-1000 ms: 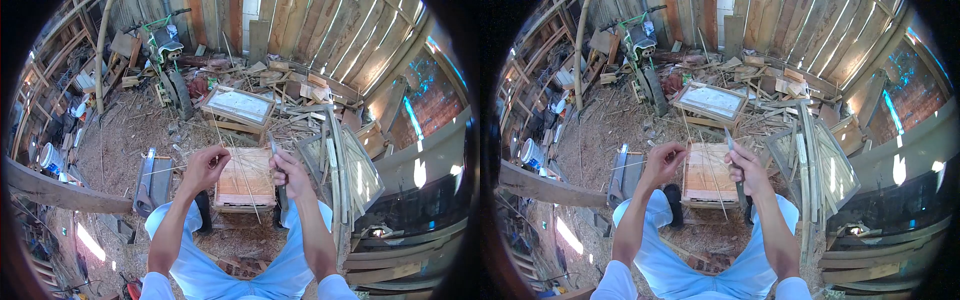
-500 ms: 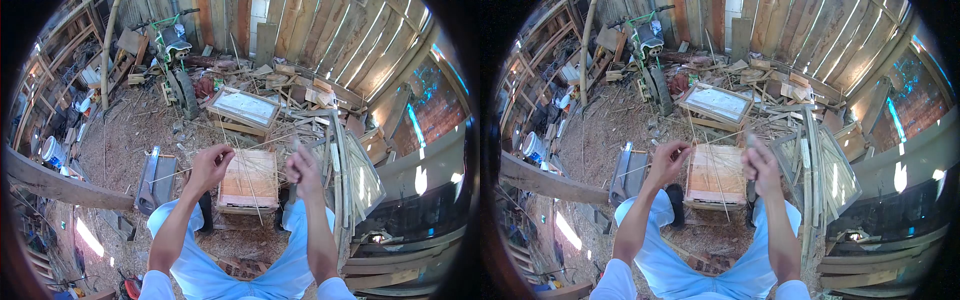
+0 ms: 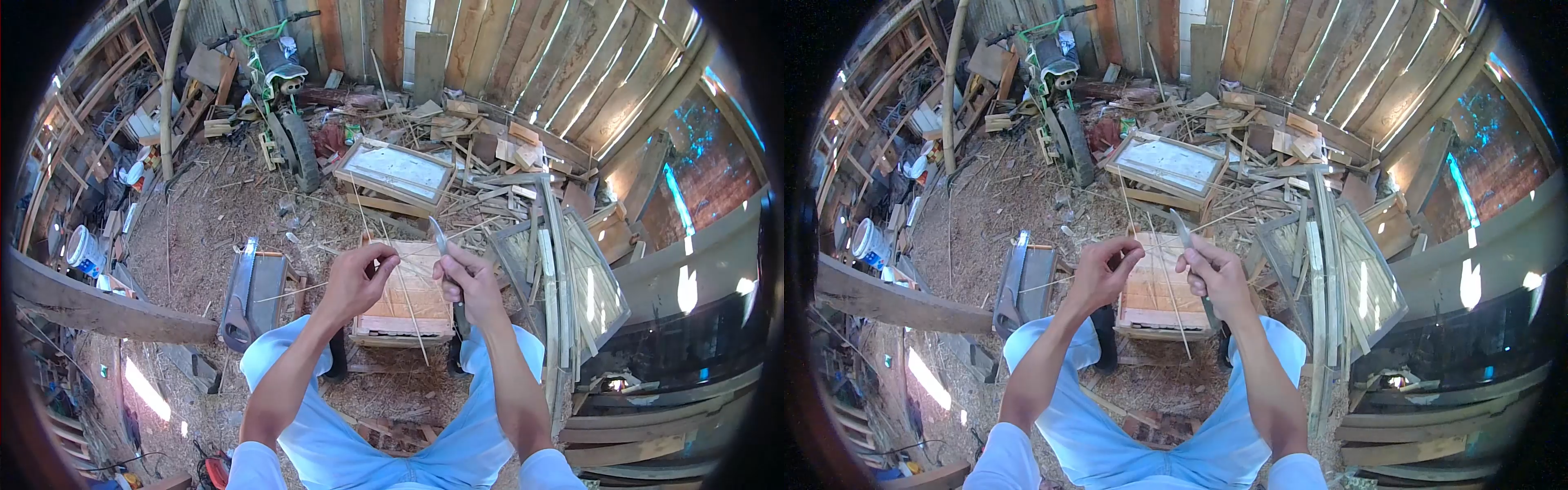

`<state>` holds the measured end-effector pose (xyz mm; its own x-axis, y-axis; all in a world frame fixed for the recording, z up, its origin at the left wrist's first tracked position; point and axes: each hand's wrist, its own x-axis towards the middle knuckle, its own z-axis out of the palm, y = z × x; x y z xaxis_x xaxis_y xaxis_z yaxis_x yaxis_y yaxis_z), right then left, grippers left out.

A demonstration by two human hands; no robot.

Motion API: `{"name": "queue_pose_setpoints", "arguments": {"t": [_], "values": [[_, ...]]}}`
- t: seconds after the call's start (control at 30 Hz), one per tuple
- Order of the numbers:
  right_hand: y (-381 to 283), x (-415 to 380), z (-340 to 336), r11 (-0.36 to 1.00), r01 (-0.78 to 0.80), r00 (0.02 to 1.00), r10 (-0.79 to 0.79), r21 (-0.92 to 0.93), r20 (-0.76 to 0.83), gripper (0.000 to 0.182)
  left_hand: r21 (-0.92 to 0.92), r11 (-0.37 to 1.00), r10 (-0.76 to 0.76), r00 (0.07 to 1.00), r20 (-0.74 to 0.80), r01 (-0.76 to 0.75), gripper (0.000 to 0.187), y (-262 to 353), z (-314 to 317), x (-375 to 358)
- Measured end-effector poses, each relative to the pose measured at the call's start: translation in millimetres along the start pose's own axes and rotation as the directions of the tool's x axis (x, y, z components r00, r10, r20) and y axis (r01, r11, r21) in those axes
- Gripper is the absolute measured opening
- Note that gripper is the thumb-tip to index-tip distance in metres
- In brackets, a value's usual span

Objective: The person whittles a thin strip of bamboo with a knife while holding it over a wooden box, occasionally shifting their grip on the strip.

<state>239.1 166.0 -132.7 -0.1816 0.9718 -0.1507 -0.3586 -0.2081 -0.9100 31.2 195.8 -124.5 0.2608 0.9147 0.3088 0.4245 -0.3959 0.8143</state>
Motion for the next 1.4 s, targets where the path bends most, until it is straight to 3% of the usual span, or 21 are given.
{"name": "queue_pose_setpoints", "arguments": {"t": [0.07, 0.17, 0.37, 0.47, 0.6, 0.67, 0.83, 1.07, 1.17, 1.23, 1.4], "values": [[1.7, -2.3, 1.8, 1.0, -0.002, 1.0, 0.002, 0.029, 0.011, 0.037, 0.011, 0.998, 0.07, 0.998, 0.001, -0.07, 0.011, 1.0, 2.0, -0.1], [11.3, -4.5, 13.2, 0.997, -0.072, 0.991, 0.076, -0.04, 0.106, 0.034, -0.009, 0.999, 0.046, 0.998, 0.042, -0.045, 0.01, 3.5, 3.5, -1.9], [-0.6, -3.1, -0.8, 0.995, -0.027, 0.999, 0.023, 0.097, 0.036, 0.029, 0.033, 0.999, 0.007, 0.999, 0.051, -0.009, 0.01, 3.8, -0.9, -1.4], [9.6, -5.7, 8.9, 0.994, -0.104, 0.989, 0.105, -0.021, 0.099, 0.026, 0.019, 1.0, 0.02, 0.998, 0.062, -0.022, 0.01, 5.3, 1.2, -2.5], [-0.7, -4.8, 8.2, 0.994, -0.094, 0.991, 0.089, 0.048, 0.101, 0.024, 0.044, 0.999, -0.014, 0.996, 0.083, 0.011, 0.01, 9.1, -0.9, -1.8], [3.8, -4.0, 7.9, 0.994, -0.09, 0.991, 0.083, 0.064, 0.108, 0.028, 0.01, 0.999, 0.05, 0.997, 0.053, -0.051, 0.01, 6.3, 2.9, -0.1], [7.2, -6.0, 13.8, 0.993, -0.113, 0.985, 0.117, -0.034, 0.13, 0.034, 0.026, 1.0, 0.003, 0.996, 0.086, -0.006, 0.01, 7.0, 2.3, -0.4], [5.3, -4.5, 10.8, 0.997, -0.075, 0.994, 0.073, 0.018, 0.084, 0.03, 0.03, 0.999, 0.022, 0.997, 0.08, -0.024, 0.011, 6.7, 3.7, 0.2], [3.4, -1.5, -1.0, 0.997, -0.077, 0.997, 0.076, -0.031, -0.026, 0.032, 0.051, 0.998, 0.04, 0.998, 0.041, -0.042, 0.011, 5.8, 1.6, -1.4], [0.1, -1.3, -5.6, 0.998, -0.013, 0.998, 0.016, 0.068, -0.053, 0.028, 0.069, 0.997, 0.023, 0.999, 0.046, -0.027, 0.011, 6.6, -0.9, -1.9], [9.1, -2.1, 1.4, 0.995, -0.089, 0.995, 0.087, 0.051, 0.042, 0.024, 0.06, 0.998, -0.013, 0.995, 0.095, 0.007, 0.011, 4.0, -3.0, -3.0]]}}
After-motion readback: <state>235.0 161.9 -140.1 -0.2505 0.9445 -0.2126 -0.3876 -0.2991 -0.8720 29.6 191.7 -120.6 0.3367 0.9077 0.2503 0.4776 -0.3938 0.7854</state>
